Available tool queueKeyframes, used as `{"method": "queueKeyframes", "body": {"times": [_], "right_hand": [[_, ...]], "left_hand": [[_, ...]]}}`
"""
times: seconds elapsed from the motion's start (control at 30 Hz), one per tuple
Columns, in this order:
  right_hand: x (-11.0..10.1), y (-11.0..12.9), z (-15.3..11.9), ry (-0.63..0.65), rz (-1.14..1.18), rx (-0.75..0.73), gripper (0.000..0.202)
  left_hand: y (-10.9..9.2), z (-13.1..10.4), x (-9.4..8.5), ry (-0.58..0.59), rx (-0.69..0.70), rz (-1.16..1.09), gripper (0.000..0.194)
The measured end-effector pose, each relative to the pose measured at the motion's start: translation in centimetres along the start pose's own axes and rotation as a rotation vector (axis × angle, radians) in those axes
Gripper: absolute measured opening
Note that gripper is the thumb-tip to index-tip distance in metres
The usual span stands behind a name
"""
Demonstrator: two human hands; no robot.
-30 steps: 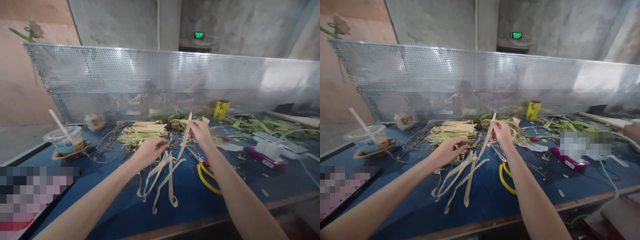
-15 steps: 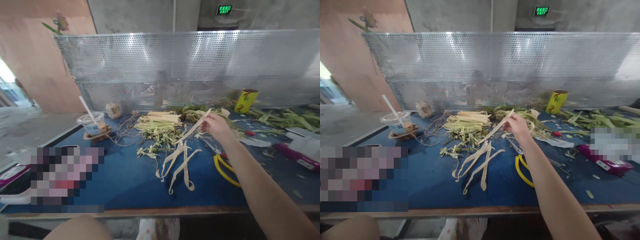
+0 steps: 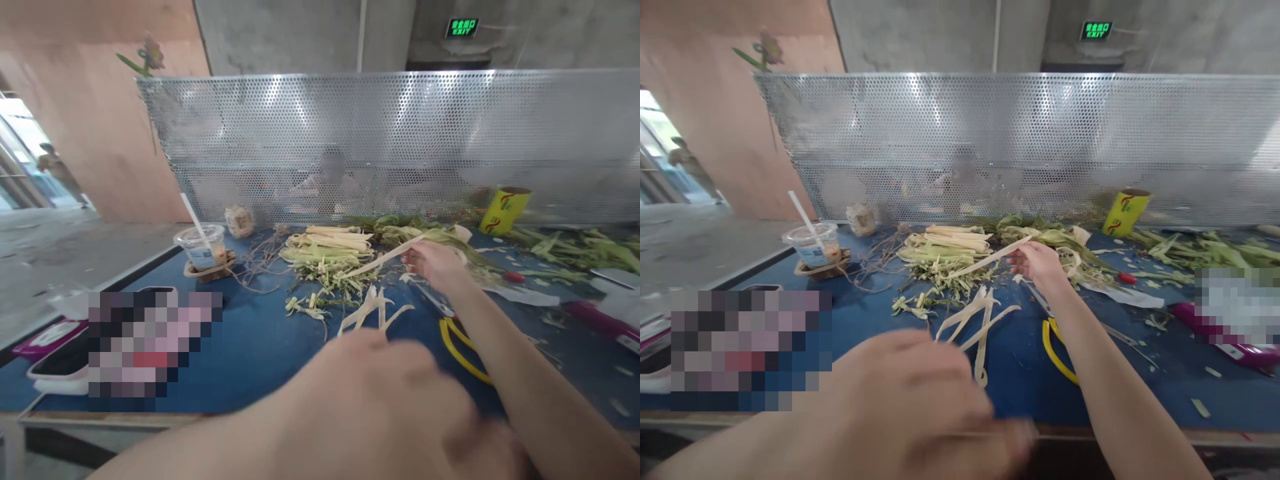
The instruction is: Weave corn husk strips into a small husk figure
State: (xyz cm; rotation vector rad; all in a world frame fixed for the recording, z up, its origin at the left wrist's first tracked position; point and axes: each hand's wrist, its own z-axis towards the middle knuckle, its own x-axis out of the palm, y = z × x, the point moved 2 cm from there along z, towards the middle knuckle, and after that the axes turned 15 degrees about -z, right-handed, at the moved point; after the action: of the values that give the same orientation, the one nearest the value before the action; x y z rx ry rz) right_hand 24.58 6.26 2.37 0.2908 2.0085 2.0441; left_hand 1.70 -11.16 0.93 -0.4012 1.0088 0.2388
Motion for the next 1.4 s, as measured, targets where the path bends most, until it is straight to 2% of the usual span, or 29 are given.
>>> {"method": "queueKeyframes", "body": {"times": [0.03, 0.07, 0.1, 0.17, 0.23, 0.33, 0.43, 0.5, 0.57, 0.63, 0.8, 0.87, 0.97, 1.03, 1.2, 1.3, 1.37, 1.4], "right_hand": [[0.0, -0.1, 0.1, -0.011, 0.001, 0.0, 0.019], [0.1, -0.1, 0.2, -0.02, -0.002, 0.0, 0.019], [0.3, -0.1, 0.4, -0.027, -0.009, 0.001, 0.018], [1.1, 0.1, 1.0, -0.036, -0.036, 0.0, 0.015], [2.8, 0.6, 2.2, -0.025, -0.086, -0.004, 0.012], [6.4, 1.6, 4.3, 0.036, -0.225, -0.002, 0.03], [9.5, 2.0, 6.2, 0.124, -0.422, 0.017, 0.031], [10.0, 2.0, 6.5, 0.17, -0.572, 0.021, 0.031], [9.0, 1.9, 5.8, 0.215, -0.726, -0.011, 0.028], [6.7, 1.9, 4.0, 0.258, -0.856, -0.083, 0.013], [0.4, -0.2, -2.4, 0.464, -1.118, -0.223, 0.031], [-0.8, -1.3, -4.0, 0.525, -1.422, -0.436, 0.033], [-1.3, -2.5, -4.7, 0.523, -1.541, -0.604, 0.018], [-1.3, -2.5, -4.6, 0.535, -1.501, -0.624, 0.012], [-1.2, -1.0, -4.5, 0.524, -1.271, -0.548, 0.011], [-0.6, -0.6, -4.5, 0.496, -1.066, -0.477, 0.011], [0.0, -1.0, -4.3, 0.503, -0.909, -0.412, 0.01], [0.4, -1.2, -4.1, 0.501, -0.845, -0.394, 0.011]], "left_hand": [[1.1, 2.4, -1.3, 0.036, 0.044, 0.006, 0.027], [2.4, 4.3, -2.1, 0.158, 0.055, 0.065, 0.026], [3.8, 5.6, -2.7, 0.209, 0.062, 0.132, 0.026], [6.6, 6.8, -3.2, 0.188, -0.018, 0.181, 0.031], [8.8, 6.5, -2.9, 0.07, -0.1, 0.148, 0.034], [11.1, 5.4, -2.0, -0.046, -0.204, 0.086, 0.033], [12.1, 4.7, -1.4, -0.011, -0.243, 0.076, 0.031], [12.1, 4.5, -1.2, 0.02, -0.279, 0.051, 0.03], [12.0, 4.5, -1.2, 0.035, -0.321, 0.004, 0.027], [11.7, 4.5, -1.0, 0.055, -0.344, -0.055, 0.025], [11.3, 4.4, -0.6, 0.115, -0.436, -0.127, 0.029], [11.3, 4.4, -0.6, 0.131, -0.483, -0.165, 0.03], [11.1, 4.4, -0.6, 0.14, -0.519, -0.255, 0.027], [10.8, 4.5, -0.5, 0.157, -0.537, -0.346, 0.024], [10.2, 4.8, -0.7, 0.224, -0.553, -0.613, 0.021], [10.4, 6.1, -1.2, 0.204, -0.523, -0.482, 0.02], [10.7, 7.4, -1.4, 0.162, -0.454, -0.312, 0.02], [10.8, 8.3, -1.2, 0.179, -0.391, -0.246, 0.019]]}}
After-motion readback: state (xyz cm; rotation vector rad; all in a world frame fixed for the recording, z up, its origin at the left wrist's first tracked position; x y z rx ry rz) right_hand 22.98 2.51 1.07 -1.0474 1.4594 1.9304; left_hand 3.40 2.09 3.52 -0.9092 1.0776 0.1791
